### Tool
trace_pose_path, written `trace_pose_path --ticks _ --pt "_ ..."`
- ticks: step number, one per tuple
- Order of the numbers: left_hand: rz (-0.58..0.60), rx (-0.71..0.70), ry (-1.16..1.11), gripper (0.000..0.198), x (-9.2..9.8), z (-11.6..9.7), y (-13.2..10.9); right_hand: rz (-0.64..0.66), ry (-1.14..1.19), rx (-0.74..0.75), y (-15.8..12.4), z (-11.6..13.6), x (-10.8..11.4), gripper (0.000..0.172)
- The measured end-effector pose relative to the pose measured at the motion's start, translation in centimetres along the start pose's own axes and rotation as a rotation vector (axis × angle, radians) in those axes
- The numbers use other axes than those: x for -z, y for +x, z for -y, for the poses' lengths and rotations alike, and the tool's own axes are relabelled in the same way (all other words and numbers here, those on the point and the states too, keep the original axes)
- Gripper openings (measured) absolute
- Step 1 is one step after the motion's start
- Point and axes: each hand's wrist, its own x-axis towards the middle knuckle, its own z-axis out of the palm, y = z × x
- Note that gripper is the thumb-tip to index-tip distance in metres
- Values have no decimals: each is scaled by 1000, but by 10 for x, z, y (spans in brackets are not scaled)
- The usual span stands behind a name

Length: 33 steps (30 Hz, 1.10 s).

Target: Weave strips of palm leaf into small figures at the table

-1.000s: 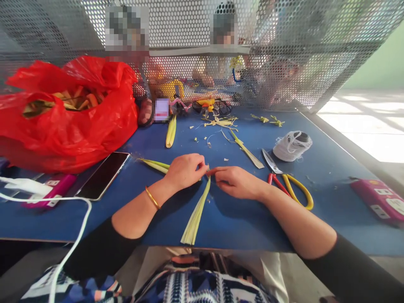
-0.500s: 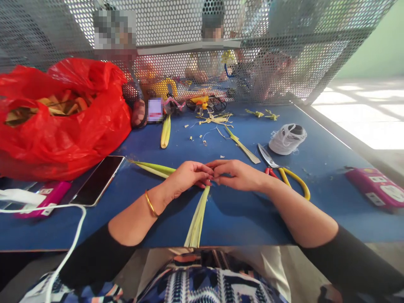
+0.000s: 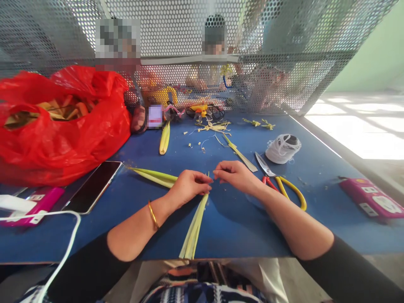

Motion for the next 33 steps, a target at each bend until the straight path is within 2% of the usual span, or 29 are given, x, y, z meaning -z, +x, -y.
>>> trace_pose_path --ticks 5,12,15,20,23,27,30,33 --pt "61 31 -9 11 4 -3 0 48 157 -124 -1 6 -3 21" --pt "87 -63 46 5 2 2 3 52 442 -133 -1 6 -6 15" --pt "70 -72 14 9 2 1 2 -18 264 -71 2 -2 -3 23" --pt "61 -81 5 9 2 -3 1 50 -84 93 6 -13 -5 9" --pt "45 -84 4 11 1 -3 1 14 -178 129 6 -13 -8 5" --pt "-11 -67 -62 16 1 -2 2 -6 -191 99 3 -8 -5 7" --pt "-29 -47 -103 14 3 -2 3 74 -132 16 0 -3 -3 7" --pt "-45 4 -110 9 5 -5 2 149 -75 29 -3 1 -3 8"
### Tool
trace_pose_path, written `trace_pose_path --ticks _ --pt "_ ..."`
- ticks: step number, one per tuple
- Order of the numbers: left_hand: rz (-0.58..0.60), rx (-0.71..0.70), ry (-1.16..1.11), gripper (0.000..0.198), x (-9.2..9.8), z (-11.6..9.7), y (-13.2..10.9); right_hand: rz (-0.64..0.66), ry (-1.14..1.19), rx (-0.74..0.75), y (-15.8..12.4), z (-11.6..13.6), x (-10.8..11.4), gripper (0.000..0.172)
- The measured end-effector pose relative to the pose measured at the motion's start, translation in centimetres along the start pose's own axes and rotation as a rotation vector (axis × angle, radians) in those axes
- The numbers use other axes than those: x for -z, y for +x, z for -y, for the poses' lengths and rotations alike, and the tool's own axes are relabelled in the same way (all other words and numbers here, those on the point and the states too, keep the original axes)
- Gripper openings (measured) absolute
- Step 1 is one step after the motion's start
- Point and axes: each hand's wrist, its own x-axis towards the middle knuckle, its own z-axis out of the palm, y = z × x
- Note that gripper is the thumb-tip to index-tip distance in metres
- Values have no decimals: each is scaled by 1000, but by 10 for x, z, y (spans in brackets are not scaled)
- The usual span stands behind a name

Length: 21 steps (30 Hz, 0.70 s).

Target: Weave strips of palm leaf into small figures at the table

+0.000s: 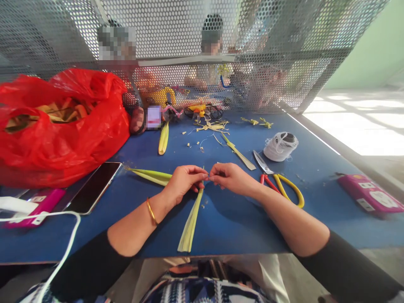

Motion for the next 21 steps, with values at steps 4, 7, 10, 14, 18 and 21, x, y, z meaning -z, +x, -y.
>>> trace_pose_path --ticks 4,7,10,14,18,21 --pt "-5 36 50 4 1 -5 -2 86 92 1 -1 3 2 12" --pt "2 22 81 4 1 -6 -3 157 148 -4 -2 4 5 11" --pt "4 16 91 6 2 -5 -3 195 171 -2 -3 4 7 6" --pt "13 -17 93 10 2 -5 -2 205 144 -2 -2 2 7 8" --pt "48 -82 107 12 3 -5 -4 -62 228 19 3 -4 5 10" --pt "71 -128 138 12 2 -5 -4 -157 367 43 6 -6 -1 18"
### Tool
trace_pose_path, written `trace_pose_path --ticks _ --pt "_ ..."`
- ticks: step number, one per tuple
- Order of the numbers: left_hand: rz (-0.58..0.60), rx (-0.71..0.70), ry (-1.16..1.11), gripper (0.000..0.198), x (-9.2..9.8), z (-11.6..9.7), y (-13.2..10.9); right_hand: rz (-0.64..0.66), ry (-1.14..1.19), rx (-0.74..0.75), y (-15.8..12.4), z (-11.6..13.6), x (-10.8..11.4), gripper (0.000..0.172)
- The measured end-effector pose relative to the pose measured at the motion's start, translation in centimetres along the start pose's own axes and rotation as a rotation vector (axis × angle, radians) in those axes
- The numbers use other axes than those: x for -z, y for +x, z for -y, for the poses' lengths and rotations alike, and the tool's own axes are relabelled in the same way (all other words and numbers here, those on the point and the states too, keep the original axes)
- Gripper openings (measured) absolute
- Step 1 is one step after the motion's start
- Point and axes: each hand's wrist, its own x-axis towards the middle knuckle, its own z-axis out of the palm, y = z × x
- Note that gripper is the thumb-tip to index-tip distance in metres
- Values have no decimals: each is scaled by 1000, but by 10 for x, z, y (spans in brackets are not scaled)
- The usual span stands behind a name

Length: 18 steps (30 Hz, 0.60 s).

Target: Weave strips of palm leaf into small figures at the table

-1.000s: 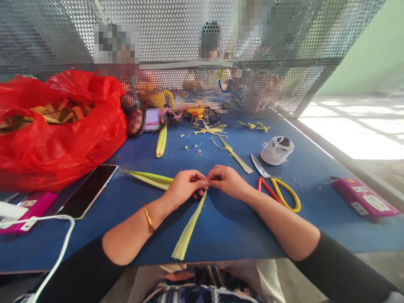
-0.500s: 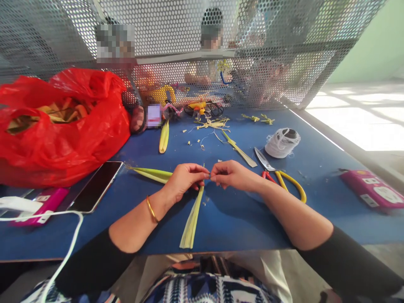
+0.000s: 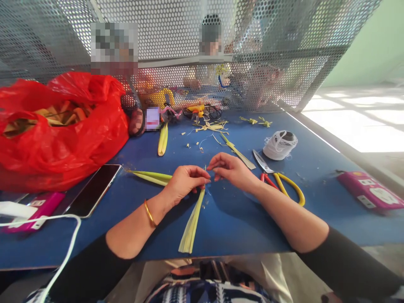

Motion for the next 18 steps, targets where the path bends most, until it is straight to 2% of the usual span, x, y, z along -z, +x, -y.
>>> trace_pose_path --ticks 3,5,9,14,18 --pt "-8 -65 56 7 0 1 2 94 51 -7 0 -5 -7 28" --pt "-21 -116 87 4 1 3 4 124 44 -2 0 -8 -10 28" --pt "-64 -229 195 6 4 8 8 93 -70 53 1 -12 -11 24" --pt "-220 -399 487 17 1 11 5 23 -155 66 0 -12 -10 19" --pt "-307 -461 667 23 -2 11 2 -26 -165 68 -1 -10 -12 10"
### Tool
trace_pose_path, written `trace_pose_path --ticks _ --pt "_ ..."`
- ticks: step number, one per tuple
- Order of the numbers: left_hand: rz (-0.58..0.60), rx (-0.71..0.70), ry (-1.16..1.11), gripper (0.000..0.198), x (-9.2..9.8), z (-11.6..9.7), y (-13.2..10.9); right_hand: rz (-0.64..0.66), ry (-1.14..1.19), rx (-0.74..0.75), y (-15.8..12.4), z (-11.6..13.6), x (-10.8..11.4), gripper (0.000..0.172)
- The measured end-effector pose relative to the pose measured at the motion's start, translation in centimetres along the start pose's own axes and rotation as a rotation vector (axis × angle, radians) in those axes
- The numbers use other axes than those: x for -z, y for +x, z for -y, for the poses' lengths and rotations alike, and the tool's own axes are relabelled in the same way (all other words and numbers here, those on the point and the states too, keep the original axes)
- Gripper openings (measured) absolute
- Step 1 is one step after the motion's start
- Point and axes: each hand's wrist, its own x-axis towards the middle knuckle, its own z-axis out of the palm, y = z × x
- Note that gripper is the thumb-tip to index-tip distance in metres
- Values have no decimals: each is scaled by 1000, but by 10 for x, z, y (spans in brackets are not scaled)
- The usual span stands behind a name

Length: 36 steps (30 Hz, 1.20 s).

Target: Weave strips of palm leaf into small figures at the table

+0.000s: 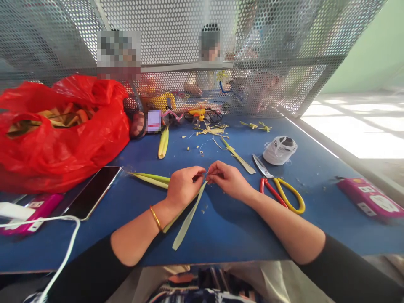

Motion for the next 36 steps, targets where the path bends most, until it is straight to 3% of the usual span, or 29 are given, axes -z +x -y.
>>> trace_pose_path --ticks 6,13,26,36 --pt "-37 4 -39 15 -4 1 1 -38 41 -18 0 0 -3 10" --pt "-55 36 -185 7 -7 0 0 -26 277 -128 3 -6 -6 31" --pt "-96 65 -244 11 -7 0 1 -83 417 -255 0 10 1 28" --pt "-73 100 -235 10 -4 0 3 -25 284 -270 2 13 9 8"
